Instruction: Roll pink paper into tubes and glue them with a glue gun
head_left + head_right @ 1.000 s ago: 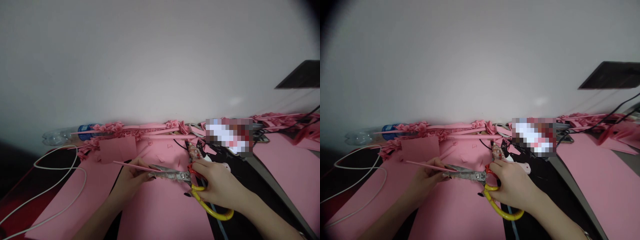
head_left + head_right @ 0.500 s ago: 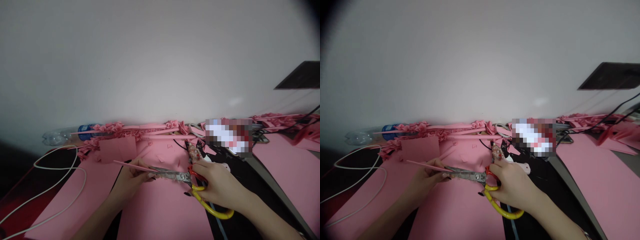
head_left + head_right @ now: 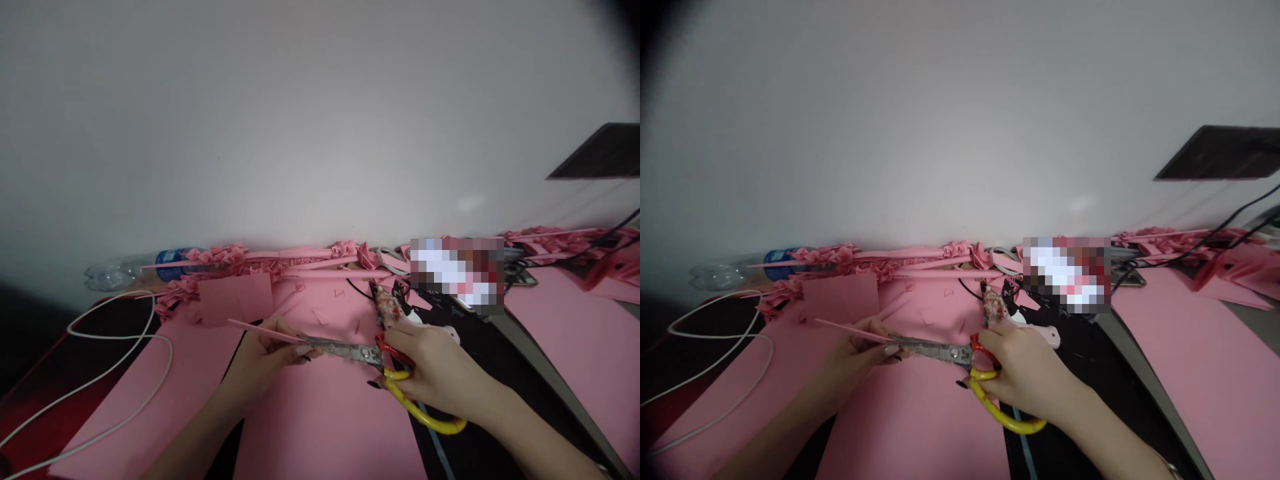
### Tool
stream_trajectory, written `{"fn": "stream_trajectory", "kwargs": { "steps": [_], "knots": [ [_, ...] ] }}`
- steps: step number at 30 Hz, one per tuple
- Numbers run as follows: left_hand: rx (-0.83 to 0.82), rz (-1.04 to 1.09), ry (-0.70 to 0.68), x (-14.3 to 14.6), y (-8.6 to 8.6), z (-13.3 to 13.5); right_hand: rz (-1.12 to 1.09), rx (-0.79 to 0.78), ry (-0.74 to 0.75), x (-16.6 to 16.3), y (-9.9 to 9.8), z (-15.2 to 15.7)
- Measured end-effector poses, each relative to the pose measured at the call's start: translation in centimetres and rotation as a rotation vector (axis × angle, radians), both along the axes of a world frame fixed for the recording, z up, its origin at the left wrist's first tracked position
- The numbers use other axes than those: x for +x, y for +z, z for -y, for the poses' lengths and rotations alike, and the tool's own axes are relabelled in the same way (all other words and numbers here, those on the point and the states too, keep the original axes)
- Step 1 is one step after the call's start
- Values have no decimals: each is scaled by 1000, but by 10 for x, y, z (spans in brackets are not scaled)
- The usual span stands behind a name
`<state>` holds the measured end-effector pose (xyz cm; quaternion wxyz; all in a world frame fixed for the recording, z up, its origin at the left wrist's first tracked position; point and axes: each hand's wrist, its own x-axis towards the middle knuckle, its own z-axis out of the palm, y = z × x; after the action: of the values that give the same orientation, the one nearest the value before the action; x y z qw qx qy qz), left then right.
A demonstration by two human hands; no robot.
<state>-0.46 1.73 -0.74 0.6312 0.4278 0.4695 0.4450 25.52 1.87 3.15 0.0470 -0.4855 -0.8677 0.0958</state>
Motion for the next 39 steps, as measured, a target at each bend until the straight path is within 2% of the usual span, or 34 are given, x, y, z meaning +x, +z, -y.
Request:
{"fn": "stream_trajectory", "kwargs": {
  "steps": [12,22,31,39],
  "knots": [
    [21,-22,-23,-2,-4,0,-13,-2,15,-6,11,3],
    [31,-77,-28,-2,-7,3,-9,-15,15,-8,4,4],
    [16,-34,-47,0,-8,2,-22,-75,21,-10,1,4],
    [12,-13,-68,0,-6,2,-6,-58,24,-9,1,5]
  ]
}}
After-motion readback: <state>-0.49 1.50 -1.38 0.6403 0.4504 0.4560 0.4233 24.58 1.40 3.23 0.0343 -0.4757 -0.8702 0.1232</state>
